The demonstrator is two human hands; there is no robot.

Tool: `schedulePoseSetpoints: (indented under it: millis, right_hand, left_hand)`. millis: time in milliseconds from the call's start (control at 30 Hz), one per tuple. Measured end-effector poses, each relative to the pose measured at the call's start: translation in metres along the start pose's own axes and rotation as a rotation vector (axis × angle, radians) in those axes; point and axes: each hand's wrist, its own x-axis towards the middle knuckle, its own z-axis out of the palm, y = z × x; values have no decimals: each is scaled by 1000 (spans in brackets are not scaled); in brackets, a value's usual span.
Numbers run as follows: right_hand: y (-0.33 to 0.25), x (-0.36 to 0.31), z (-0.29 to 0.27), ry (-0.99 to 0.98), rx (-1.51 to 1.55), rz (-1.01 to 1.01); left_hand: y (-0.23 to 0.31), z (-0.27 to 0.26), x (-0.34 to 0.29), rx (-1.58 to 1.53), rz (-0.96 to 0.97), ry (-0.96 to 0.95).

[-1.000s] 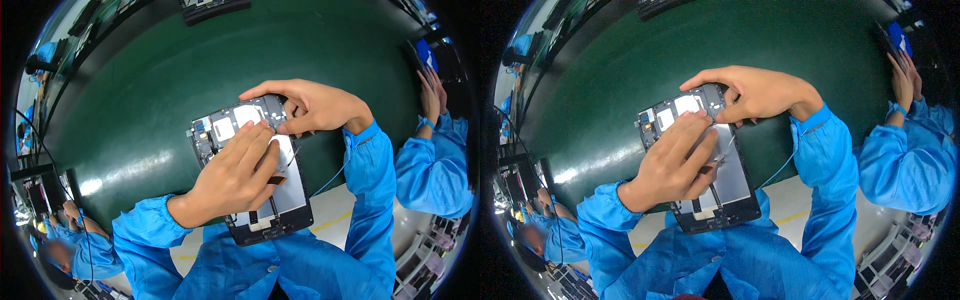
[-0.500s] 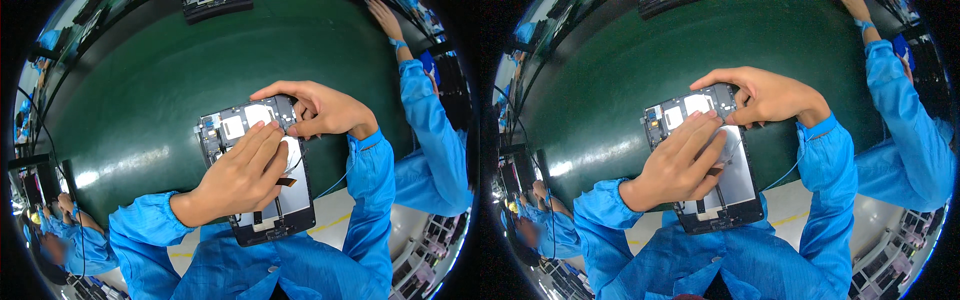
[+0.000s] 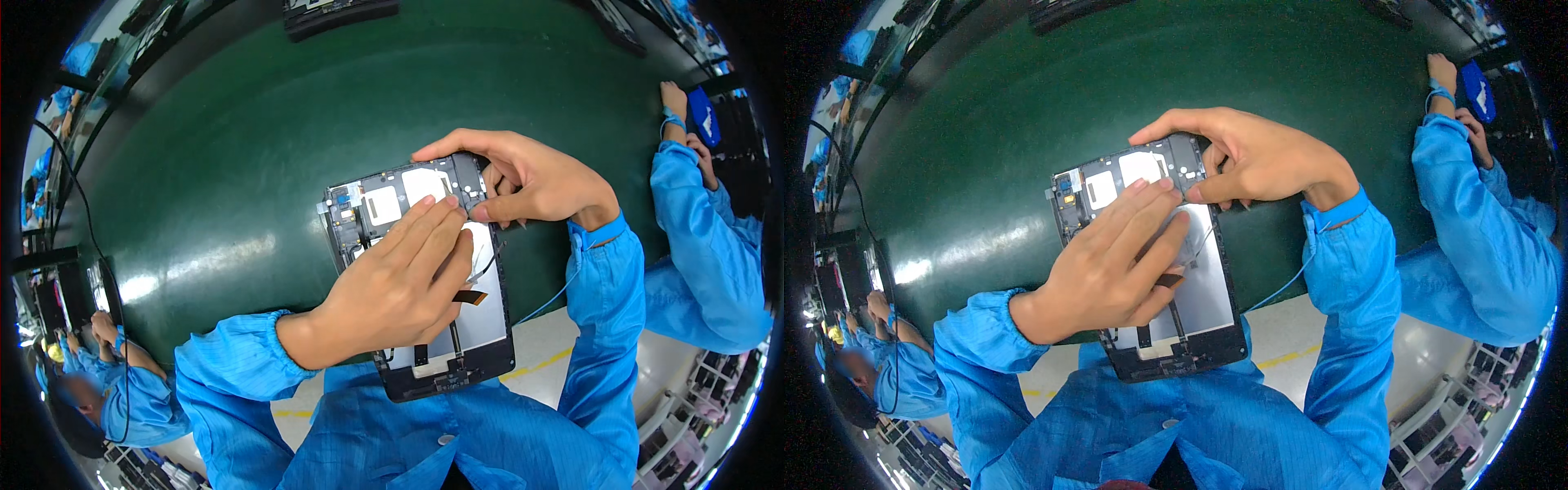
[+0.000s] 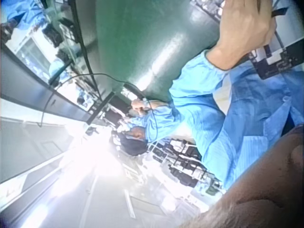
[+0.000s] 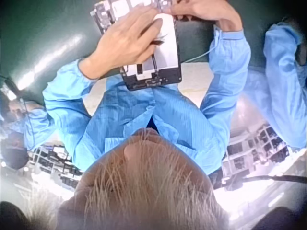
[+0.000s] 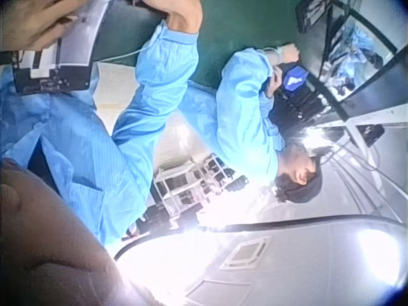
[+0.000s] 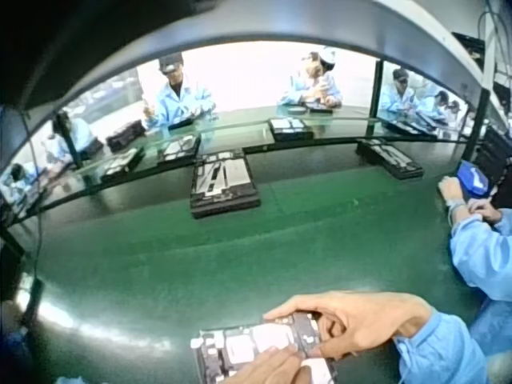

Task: The person takes tablet casings from a conveyor belt, routes wires, attaches tape, and connects internal components by hand, then places the assembled casings back onto the conveyor belt.

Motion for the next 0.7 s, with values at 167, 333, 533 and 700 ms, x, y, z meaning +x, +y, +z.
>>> schedulePoseSetpoints:
  millis: [167, 333, 533, 700]
  right_hand:
    - [0, 0, 2, 6, 25, -1]
    - [0, 1, 3, 25, -9, 3]
    - [1, 5, 7, 23, 77, -4]
    - [-1, 5, 10, 54, 45, -6]
  left_hand:
    - [-2, 2, -1, 12, 19, 11]
    - [-1, 1, 1, 34, 41, 15]
    - [-4, 1, -4, -50, -16, 77]
    - [-17, -13, -18, -146, -14, 165]
